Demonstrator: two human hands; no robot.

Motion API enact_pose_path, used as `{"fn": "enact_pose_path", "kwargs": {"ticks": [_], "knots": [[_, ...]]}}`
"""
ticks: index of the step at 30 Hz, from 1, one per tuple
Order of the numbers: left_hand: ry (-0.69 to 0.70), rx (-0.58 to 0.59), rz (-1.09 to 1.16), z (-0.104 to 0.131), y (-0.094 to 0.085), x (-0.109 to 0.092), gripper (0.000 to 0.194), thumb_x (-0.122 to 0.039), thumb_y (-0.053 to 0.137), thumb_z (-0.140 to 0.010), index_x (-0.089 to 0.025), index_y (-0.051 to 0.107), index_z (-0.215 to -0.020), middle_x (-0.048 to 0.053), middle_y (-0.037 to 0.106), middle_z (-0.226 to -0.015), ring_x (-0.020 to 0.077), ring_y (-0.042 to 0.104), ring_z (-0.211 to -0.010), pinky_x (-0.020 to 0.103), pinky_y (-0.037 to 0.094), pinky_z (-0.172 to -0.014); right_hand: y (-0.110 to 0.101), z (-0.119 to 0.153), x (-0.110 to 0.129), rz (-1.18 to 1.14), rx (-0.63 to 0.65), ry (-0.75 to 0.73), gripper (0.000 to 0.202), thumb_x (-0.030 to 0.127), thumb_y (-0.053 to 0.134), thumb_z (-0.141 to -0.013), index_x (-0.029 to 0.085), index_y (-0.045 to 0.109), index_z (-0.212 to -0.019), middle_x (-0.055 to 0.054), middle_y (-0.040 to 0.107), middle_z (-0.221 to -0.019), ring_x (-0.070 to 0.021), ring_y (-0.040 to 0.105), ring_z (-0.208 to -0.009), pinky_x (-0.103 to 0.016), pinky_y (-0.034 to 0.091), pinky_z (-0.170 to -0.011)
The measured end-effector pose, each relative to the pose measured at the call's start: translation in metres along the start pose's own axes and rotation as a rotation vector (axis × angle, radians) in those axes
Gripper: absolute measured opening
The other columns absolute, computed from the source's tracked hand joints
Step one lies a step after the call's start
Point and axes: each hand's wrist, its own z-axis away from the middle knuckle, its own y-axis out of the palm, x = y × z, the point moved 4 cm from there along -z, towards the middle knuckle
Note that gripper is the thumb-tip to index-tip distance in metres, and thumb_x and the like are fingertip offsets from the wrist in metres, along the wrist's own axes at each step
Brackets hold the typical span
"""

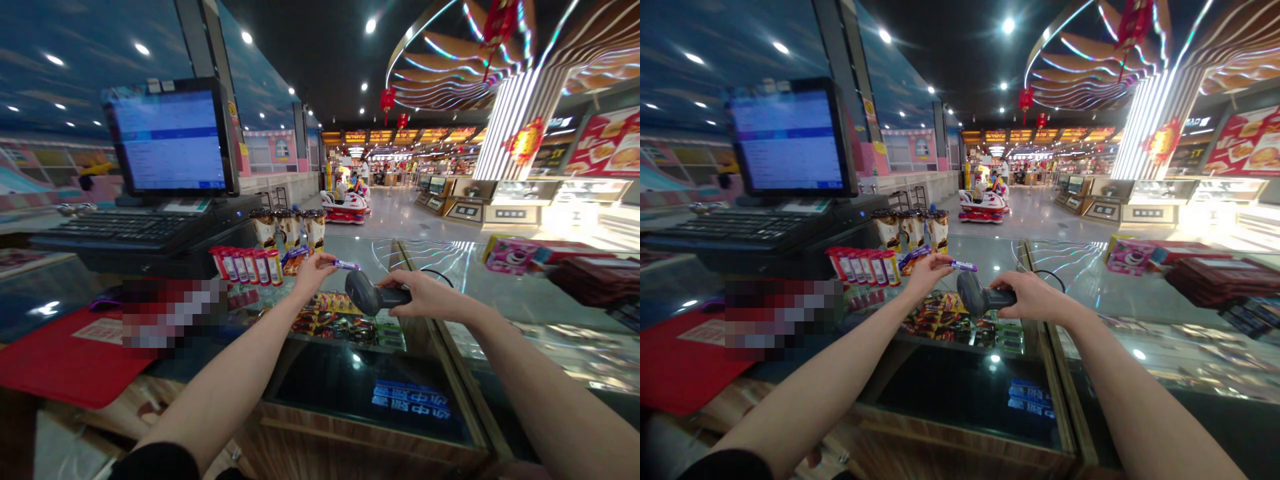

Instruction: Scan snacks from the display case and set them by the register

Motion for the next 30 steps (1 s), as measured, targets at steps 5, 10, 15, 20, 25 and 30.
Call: {"fn": "enact_pose_path", "kwargs": {"ticks": [5,10,15,20,25,30], "knots": [[0.002,-0.008,0.018,-0.001,-0.001,0.002,0.027,-0.024,0.079,-0.061,-0.016,0.068,-0.084,0.005,0.071,-0.085,0.0182,0.066,-0.082,0.037,0.05,-0.086,0.009,0.0,-0.009,-0.028,0.069,0.049,0.05,0.03,0.074,-0.066,0.021,0.061,-0.113,-0.005,0.069,-0.099,-0.0216,0.064,-0.088,-0.033,0.047,-0.078],[-0.01,-0.004,0.035,-0.001,-0.001,0.002,0.028,-0.025,0.079,-0.061,-0.015,0.068,-0.084,0.006,0.071,-0.086,0.0185,0.065,-0.084,0.037,0.049,-0.088,0.015,0.001,-0.015,-0.036,0.095,0.08,0.05,0.032,0.074,-0.065,0.02,0.059,-0.112,-0.004,0.066,-0.098,-0.0204,0.062,-0.086,-0.031,0.045,-0.075],[-0.031,-0.006,0.041,0.0,-0.001,0.001,0.027,-0.023,0.078,-0.063,-0.015,0.068,-0.087,0.006,0.071,-0.086,0.0181,0.065,-0.084,0.037,0.049,-0.088,0.019,0.002,-0.018,-0.058,0.137,0.097,0.055,0.036,0.076,-0.065,0.02,0.056,-0.113,-0.004,0.064,-0.097,-0.0203,0.06,-0.085,-0.031,0.044,-0.073],[-0.048,-0.029,0.05,0.001,-0.002,0.002,0.027,-0.024,0.078,-0.063,-0.015,0.068,-0.087,0.005,0.07,-0.086,0.017,0.064,-0.083,0.034,0.05,-0.085,0.016,0.004,-0.019,-0.116,0.174,0.116,0.061,0.046,0.079,-0.063,0.02,0.058,-0.113,-0.004,0.065,-0.096,-0.0209,0.06,-0.087,-0.031,0.046,-0.075],[-0.086,-0.039,0.115,0.002,-0.002,0.004,0.031,-0.026,0.08,-0.062,-0.015,0.068,-0.088,0.005,0.07,-0.086,0.0156,0.064,-0.081,0.033,0.051,-0.081,0.007,0.002,-0.024,-0.272,0.082,0.148,0.045,0.053,0.06,-0.082,0.021,0.065,-0.113,-0.006,0.068,-0.102,-0.0225,0.062,-0.094,-0.036,0.048,-0.084],[-0.124,-0.039,0.182,0.002,-0.001,0.007,0.033,-0.025,0.081,-0.062,-0.014,0.067,-0.09,0.005,0.07,-0.086,0.0139,0.064,-0.08,0.032,0.051,-0.082,0.01,-0.019,-0.051,-0.313,-0.112,0.189,0.035,0.039,0.056,-0.086,0.017,0.066,-0.112,-0.009,0.07,-0.105,-0.0235,0.064,-0.096,-0.041,0.049,-0.091]]}}
